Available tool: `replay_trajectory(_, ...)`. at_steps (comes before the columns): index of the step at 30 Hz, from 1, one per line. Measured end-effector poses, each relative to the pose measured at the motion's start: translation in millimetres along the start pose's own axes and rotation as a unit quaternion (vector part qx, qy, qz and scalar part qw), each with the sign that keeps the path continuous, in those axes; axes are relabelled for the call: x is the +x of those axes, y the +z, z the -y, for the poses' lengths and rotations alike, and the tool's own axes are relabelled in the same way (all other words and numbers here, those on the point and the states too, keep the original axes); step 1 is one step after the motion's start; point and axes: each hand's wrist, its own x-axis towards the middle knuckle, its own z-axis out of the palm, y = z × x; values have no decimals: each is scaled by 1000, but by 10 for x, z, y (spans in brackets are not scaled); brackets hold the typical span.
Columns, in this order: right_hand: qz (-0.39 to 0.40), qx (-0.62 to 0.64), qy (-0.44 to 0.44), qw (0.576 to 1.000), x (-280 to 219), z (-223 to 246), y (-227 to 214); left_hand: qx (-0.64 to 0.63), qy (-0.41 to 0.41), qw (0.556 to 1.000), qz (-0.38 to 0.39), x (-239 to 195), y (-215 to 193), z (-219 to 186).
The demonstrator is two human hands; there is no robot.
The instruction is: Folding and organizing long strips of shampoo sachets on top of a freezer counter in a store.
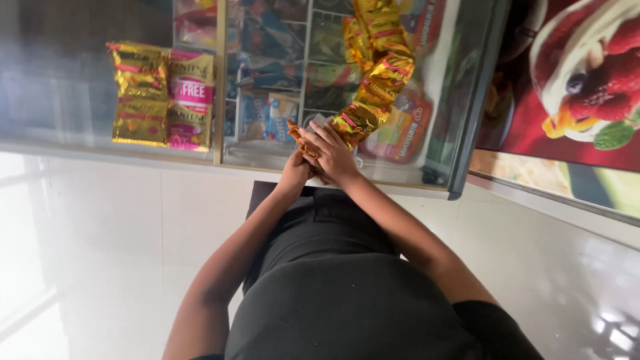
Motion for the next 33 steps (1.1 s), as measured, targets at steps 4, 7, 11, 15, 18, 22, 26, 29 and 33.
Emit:
replay_trajectory(4, 27, -69, -58, 996, -171, -435, 304, 57, 66, 996, -35, -280, 101, -322)
replay_trajectory(7, 90, -117, 55, 987, -53, -571, 221, 26, 9, 996, -89, -390, 133, -516)
replay_trajectory(11, 5, -74, 125, 989, -8, -233, 297, 89, 36, 990, -102, -365, -15, -558)
replay_trajectory(15, 68, 46, -22, 996, -58, 73, 492, 124, 109, 983, -81, -305, -177, -453)
replay_trajectory(18, 25, -32, -28, 999, -118, -440, 608, 145, 53, 983, -98, -479, -101, -723)
replay_trajectory(22, 23, -43, 122, 991, -51, -627, 300, 57, 7, 997, -57, -667, -268, -889)
replay_trajectory(26, 12, -1, 171, 985, 123, 60, 407, 196, 91, 975, -42, -666, -480, -922)
replay_trajectory(29, 36, 53, 104, 993, 123, 362, 658, 317, 116, 940, -53, -590, -619, -915)
replay_trajectory(33, 14, 6, 57, 998, 122, 241, 624, 228, 101, 968, -23, -706, -715, -927)
